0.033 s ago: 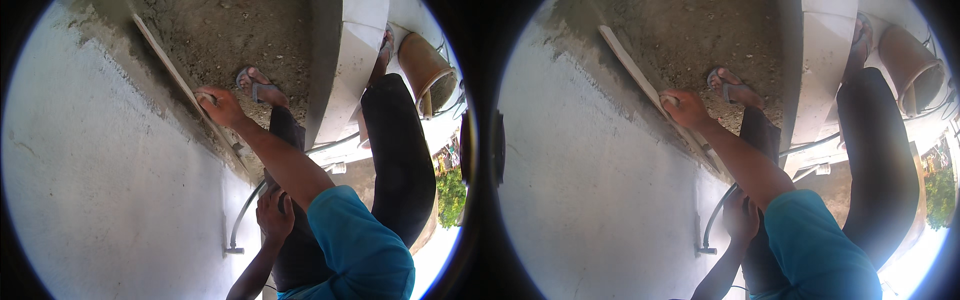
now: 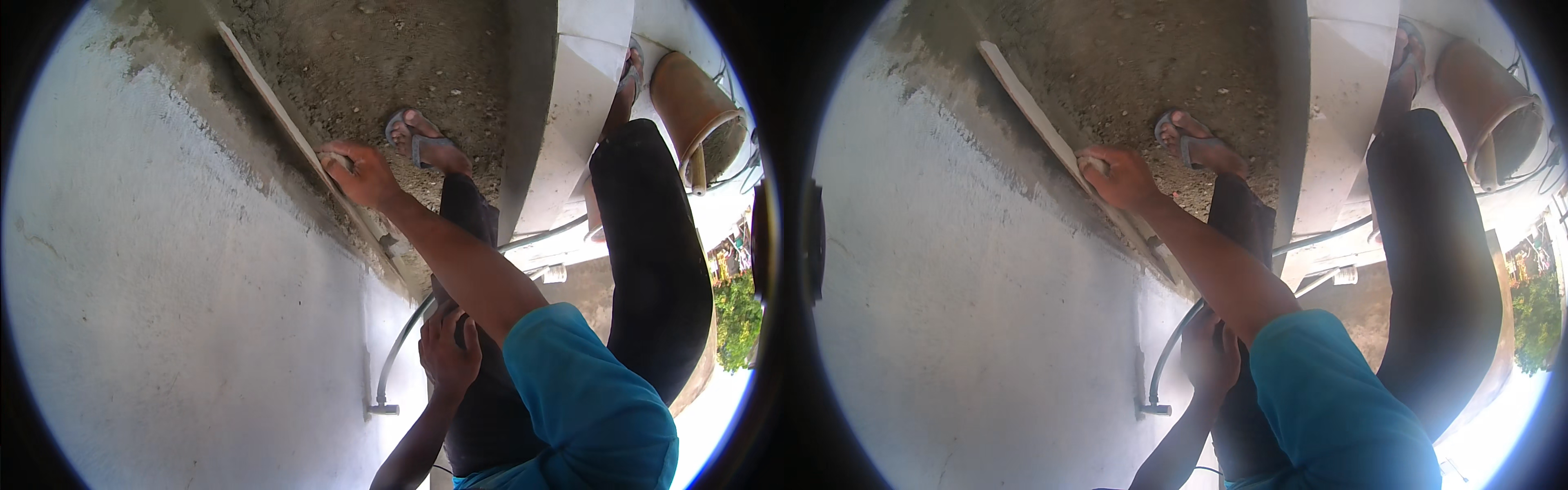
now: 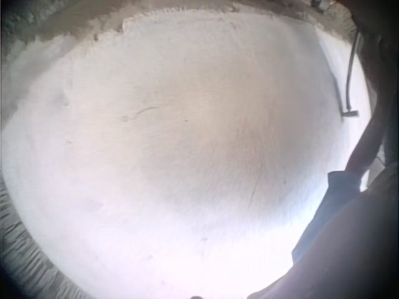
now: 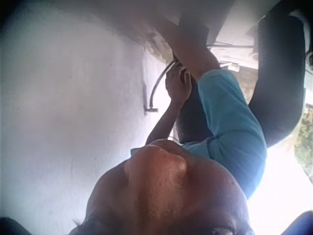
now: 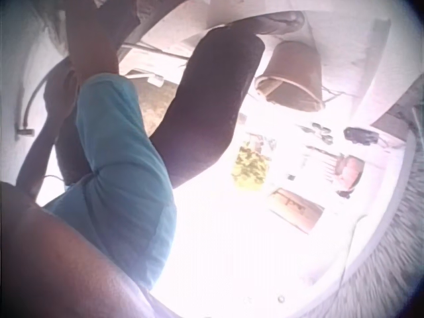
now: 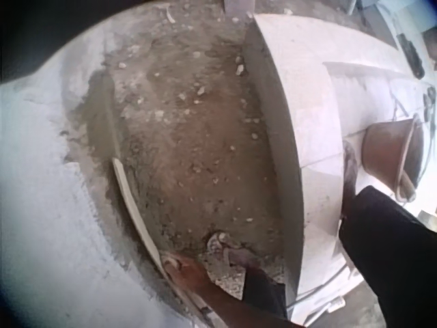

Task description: The person scoops wet cement from a bucket using a trowel and applies it to a floor edge, smoothing it with a straight wooden plank. The person repeatedly scoops and spreads the cement along the same area.

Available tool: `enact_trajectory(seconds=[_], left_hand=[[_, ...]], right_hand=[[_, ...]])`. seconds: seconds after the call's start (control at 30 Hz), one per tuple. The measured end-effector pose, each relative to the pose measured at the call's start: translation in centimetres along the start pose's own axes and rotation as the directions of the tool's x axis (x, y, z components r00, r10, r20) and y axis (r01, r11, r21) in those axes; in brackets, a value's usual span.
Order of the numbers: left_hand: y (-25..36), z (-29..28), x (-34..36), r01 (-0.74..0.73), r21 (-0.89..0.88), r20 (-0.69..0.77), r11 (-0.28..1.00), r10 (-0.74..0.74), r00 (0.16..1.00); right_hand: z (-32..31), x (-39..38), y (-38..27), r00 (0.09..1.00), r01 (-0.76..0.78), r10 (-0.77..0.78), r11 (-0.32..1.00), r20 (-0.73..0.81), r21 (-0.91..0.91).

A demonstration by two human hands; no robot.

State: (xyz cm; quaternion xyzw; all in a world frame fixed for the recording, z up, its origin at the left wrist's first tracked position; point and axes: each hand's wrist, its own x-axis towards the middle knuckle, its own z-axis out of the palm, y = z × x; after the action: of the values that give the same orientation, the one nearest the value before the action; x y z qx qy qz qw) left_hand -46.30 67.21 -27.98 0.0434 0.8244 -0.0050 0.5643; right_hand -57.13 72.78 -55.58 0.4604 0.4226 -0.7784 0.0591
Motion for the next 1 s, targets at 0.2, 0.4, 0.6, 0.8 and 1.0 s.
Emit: enact_trajectory(seconds=[0.2, 0.4, 0.6, 0.8, 1.0], left_hand=[[0.7, 0.1, 0.6, 0.008, 0.049, 0.021, 0.999, -0.009, 1.0], [1.1, 0.0, 0.8, -0.021, 0.081, 0.023, 0.997, 0.02, 1.0], [1.9, -0.4, 1.2, 0.003, 0.12, 0.054, 0.993, -0.01, 0.998], [2.5, -0.6, 1.3, -0.031, 0.169, 0.04, 0.985, 0.024, 0.999], [3.4, -1.2, 1.8, -0.019, 0.158, 0.048, 0.987, 0.011, 0.999]], right_hand=[[-0.5, 0.7, 1.2, 0.999, -0.043, 0.043, 0.999, -0.022, -0.004], [-0.2, -0.6, 0.7, 1.0, -0.013, 0.012, 0.986, 0.003, 0.166], [0.3, 0.1, 0.5, 1.0, -0.021, 0.021, 0.999, 0.007, 0.035], [-0.2, -0.9, 1.1, 0.994, -0.11, 0.109, 0.991, 0.024, 0.076], [-0.5, -0.3, -0.3, 0.998, -0.07, 0.069, 0.991, 0.014, 0.117]])
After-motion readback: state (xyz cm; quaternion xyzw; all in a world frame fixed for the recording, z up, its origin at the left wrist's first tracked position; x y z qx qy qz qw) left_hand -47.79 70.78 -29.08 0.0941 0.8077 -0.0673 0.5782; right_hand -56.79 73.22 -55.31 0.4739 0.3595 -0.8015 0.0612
